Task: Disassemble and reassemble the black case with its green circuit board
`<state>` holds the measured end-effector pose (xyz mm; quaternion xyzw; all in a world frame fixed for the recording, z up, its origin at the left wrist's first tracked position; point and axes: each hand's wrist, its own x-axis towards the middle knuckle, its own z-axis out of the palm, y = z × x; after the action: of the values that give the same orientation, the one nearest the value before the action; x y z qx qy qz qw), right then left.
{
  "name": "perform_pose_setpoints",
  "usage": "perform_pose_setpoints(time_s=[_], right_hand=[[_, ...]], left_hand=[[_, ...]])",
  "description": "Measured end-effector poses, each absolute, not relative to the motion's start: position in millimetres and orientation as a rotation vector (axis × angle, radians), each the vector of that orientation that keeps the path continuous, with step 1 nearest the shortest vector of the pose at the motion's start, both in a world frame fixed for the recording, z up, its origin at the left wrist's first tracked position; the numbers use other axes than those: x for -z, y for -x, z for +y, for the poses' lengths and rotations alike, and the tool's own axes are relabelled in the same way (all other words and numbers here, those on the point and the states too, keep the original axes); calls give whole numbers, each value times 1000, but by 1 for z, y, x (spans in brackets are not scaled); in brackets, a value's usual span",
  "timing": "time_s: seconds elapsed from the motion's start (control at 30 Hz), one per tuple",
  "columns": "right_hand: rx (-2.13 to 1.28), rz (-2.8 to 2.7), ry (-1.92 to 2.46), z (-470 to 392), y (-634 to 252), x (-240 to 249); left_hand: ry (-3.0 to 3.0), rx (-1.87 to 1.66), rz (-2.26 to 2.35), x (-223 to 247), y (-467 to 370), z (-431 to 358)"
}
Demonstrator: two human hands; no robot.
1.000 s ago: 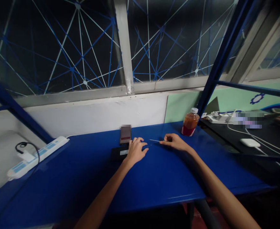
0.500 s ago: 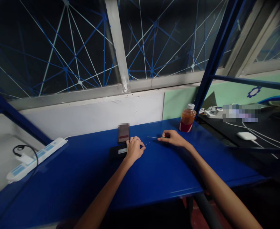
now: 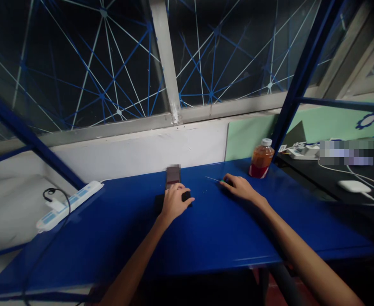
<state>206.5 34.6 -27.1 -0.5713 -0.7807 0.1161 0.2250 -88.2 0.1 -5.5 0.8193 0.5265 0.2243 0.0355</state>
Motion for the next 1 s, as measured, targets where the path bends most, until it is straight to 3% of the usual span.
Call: perform_pose_setpoints(time_s=[0.23,0.53,1.0], right_hand=[[-55,-2271,1702,30,-194,33],[72,-2205,1612,30,-195,37],[93,-2440,986,-5,-110,23]], left_hand=[[-2670,-594,1770,25,162,-24],[-2702,-615,1711,33,163,-25],[-2783,-500,1987,43,140,-53]])
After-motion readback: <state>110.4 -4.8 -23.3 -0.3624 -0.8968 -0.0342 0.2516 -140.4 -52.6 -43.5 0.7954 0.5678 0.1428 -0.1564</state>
